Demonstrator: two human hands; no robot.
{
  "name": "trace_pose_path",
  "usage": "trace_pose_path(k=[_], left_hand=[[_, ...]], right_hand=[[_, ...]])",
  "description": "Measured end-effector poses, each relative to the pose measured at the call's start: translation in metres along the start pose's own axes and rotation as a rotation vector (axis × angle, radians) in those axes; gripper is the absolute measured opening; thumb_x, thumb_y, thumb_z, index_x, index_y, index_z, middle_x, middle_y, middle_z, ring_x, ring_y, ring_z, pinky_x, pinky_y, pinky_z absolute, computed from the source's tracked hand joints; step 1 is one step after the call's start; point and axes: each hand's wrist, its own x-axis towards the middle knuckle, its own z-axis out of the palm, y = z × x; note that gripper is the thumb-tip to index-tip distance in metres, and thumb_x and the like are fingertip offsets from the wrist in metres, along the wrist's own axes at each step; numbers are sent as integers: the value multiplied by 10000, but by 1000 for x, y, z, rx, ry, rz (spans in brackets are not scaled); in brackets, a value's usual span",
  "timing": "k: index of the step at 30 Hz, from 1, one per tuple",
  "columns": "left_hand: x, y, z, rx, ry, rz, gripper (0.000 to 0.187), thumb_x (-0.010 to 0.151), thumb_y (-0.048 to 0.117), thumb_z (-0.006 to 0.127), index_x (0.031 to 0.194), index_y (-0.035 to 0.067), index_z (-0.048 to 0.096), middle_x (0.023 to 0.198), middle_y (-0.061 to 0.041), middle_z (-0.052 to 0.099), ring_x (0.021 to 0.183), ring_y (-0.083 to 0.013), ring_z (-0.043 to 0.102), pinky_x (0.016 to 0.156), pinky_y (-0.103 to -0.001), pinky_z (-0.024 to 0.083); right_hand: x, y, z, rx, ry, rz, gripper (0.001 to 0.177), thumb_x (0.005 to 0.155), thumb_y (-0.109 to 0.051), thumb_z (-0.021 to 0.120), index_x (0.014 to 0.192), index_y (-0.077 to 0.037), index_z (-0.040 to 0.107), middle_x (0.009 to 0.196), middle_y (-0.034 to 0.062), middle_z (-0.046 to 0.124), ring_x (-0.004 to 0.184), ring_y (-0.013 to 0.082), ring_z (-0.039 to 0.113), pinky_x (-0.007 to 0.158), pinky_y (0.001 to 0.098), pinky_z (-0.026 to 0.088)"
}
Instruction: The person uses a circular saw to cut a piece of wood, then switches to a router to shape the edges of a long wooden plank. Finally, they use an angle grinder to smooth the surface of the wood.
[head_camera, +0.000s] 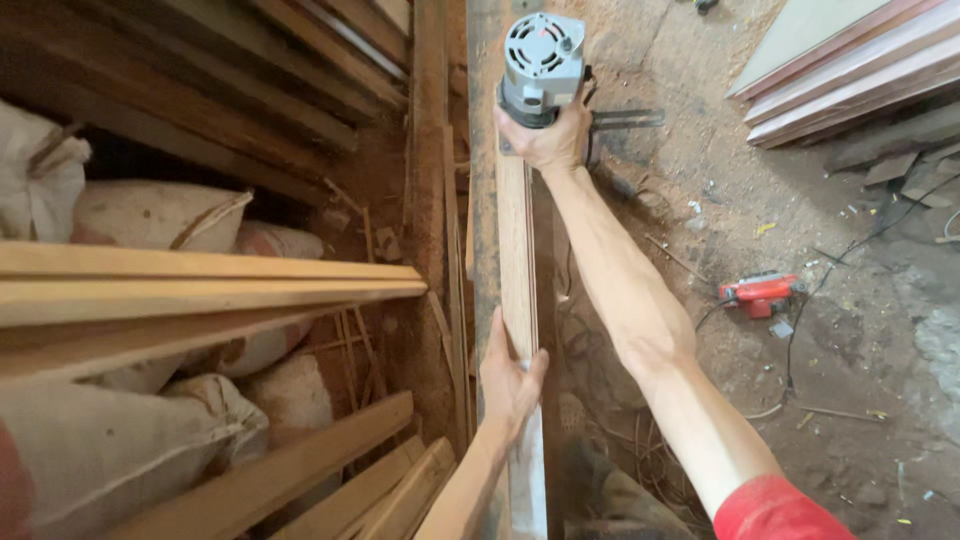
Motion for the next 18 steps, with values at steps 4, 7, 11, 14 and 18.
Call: trace_pose_path(k=[4, 7, 11, 14, 18], left_hand=[[6, 5, 2, 138, 29, 43, 962, 733, 122, 759, 1561, -38, 296, 1333, -325, 608, 1190, -435, 639, 1038, -435, 499], [14, 15, 2, 237, -6, -69, 1064, 662, 138, 803, 1546, -33, 236, 1295, -340, 594, 1143, -473, 624, 1004, -459, 501], [9, 27, 1, 257, -99, -252, 1081, 674, 141, 758, 1582, 4, 186, 1253, -317, 632, 1099, -457, 660, 986, -446, 535], [2, 31, 0, 221, -70, -211, 1018, 698, 91, 708, 1578, -6, 205, 1297, -328, 612, 1104, -449, 669, 986, -447, 541], [-1, 34, 1, 262, -22, -166, 988, 708, 75, 714, 1560, -16, 222, 1315, -344, 589, 1118, -482, 632, 978, -476, 515]], right_hand=[[-51, -33, -24, -98, -86, 97, 679, 808, -451, 855, 1302, -72, 586, 1144, 120, 745, 1027, 260, 760, 858, 407, 609], [-120, -83, -61, 2, -65, 107, 637, 826, -457, 822, 1270, -56, 601, 1126, 121, 736, 1019, 259, 746, 858, 405, 607], [-168, -121, -95, 26, -88, -58, 592, 851, -464, 778, 1228, -35, 622, 1102, 122, 724, 1009, 258, 726, 859, 402, 604], [-144, -104, -84, -3, -65, -116, 567, 869, -469, 745, 1196, -19, 638, 1085, 123, 715, 1001, 258, 711, 860, 399, 602], [-65, -38, -31, -12, 7, -84, 578, 833, -430, 790, 1240, -45, 646, 1141, 134, 723, 1062, 278, 723, 870, 409, 609]])
